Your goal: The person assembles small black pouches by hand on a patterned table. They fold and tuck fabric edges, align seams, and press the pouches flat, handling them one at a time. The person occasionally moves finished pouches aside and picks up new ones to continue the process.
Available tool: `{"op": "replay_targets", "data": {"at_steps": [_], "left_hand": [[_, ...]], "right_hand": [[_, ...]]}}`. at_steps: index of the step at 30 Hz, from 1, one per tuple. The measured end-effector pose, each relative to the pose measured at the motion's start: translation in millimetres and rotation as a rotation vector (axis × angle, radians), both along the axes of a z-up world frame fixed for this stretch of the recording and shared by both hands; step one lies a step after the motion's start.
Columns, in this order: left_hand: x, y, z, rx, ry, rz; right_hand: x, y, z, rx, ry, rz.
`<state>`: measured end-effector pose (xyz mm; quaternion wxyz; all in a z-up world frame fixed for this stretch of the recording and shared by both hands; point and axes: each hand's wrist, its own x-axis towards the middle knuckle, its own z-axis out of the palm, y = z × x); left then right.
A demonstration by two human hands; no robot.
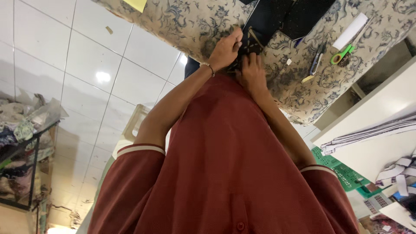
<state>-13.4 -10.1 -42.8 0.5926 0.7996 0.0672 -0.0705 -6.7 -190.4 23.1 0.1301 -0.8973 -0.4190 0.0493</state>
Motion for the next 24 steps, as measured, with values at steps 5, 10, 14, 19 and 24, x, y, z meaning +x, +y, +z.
{"op": "replay_targets", "data": {"at_steps": [5, 10, 14, 19, 24], "left_hand": [[-8, 6, -6, -0.024, -0.084, -0.112], [3, 10, -14, -0.034, 0.032, -0.175], [3, 16, -12, -0.077, 0.067, -0.214], [1, 19, 6, -0.051, 0.038, -0.24], [4, 5, 16, 0.053, -0.008, 0.024]], "right_hand": [[-10, -5, -29, -0.079, 0.063, 0.069], [2, 1, -35, -0.203, 0.173, 0.048], [14, -5, -20, 0.09, 0.31, -0.101], [43, -12, -11, 0.225, 0.619, -0.258], [38, -7, 6, 0.284, 0.276, -0.344]]}}
